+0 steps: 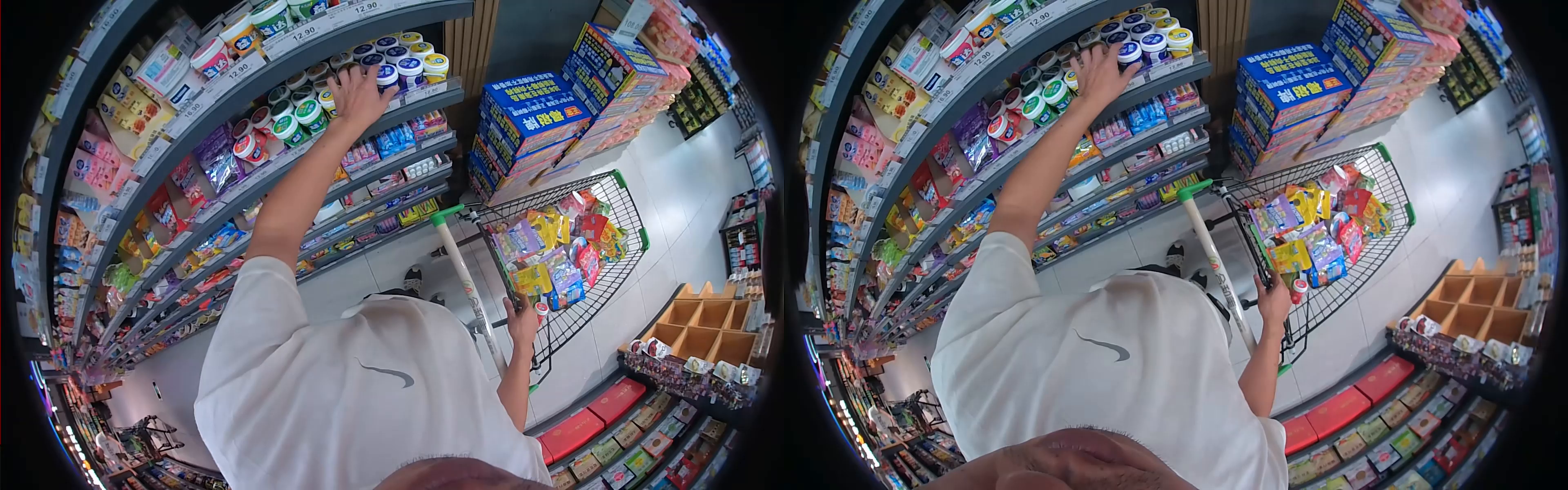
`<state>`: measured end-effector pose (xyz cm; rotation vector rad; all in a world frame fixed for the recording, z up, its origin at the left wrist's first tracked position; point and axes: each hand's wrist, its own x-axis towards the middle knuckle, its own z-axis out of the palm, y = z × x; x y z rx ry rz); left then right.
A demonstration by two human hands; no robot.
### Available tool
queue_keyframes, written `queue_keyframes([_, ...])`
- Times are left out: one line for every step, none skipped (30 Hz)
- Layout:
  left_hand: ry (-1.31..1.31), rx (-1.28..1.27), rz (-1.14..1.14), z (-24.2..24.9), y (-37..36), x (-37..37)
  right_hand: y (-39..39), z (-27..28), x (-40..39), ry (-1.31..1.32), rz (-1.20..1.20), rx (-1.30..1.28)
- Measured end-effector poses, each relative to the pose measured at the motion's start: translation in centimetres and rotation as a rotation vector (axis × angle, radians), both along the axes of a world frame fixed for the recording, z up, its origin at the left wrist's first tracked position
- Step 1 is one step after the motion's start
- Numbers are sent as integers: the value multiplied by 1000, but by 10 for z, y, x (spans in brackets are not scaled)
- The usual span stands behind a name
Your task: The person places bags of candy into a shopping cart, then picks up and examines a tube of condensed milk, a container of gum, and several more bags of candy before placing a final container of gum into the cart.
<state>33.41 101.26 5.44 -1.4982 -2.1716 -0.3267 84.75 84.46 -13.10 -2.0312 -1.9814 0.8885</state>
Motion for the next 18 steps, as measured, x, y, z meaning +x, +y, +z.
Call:
queue_keyframes([9, -6, -21, 0, 1, -3, 0, -1, -1, 2, -12, -3])
queue_keyframes([18, -11, -45, 0, 2, -7, 2, -1, -1, 4, -26, -4])
queue_keyframes([28, -15, -71, 1, 4, -11, 3, 0, -1, 7, -43, -4])
queue_keyframes([54, 36, -91, -2, 6, -14, 3, 0, -1, -4, -55, -8])
queue_keyframes([33, 11, -88, -2, 7, -13, 4, 3, -2, -15, -62, -11])
queue_keyframes([13, -13, -82, 0, 9, -14, 6, 5, -5, -25, -67, -15])
queue_keyframes([-6, -37, -74, 2, 9, -15, 7, 7, -7, -30, -77, -16])
queue_keyframes([36, -12, -80, 4, 10, -12, 7, 7, -7, -33, -86, -17])
queue_keyframes([40, -32, -82, 6, 12, -12, 7, 8, -8, -41, -93, -21])
queue_keyframes([45, -51, -85, 8, 15, -12, 7, 9, -9, -57, -93, -19])
queue_keyframes([50, -70, -89, 11, 17, -12, 8, 10, -10, -73, -93, -17])
queue_keyframes([72, -40, -117, 14, 17, -12, 8, 10, -11, -89, -93, -16])
queue_keyframes([50, -46, -116, 14, 18, -12, 8, 7, -10, -83, -94, -12])
queue_keyframes([29, -53, -117, 13, 19, -14, 9, 5, -10, -77, -97, -8])
queue_keyframes([11, -58, -120, 14, 20, -15, 9, 2, -10, -69, -101, -2])
queue_keyframes([5, -18, -112, 15, 21, -15, 10, -1, -9, -76, -100, 0])
queue_keyframes([-2, 20, -105, 16, 20, -15, 9, 0, -10, -85, -100, 0])
queue_keyframes([-11, 57, -98, 16, 18, -14, 9, 1, -10, -95, -99, 0])
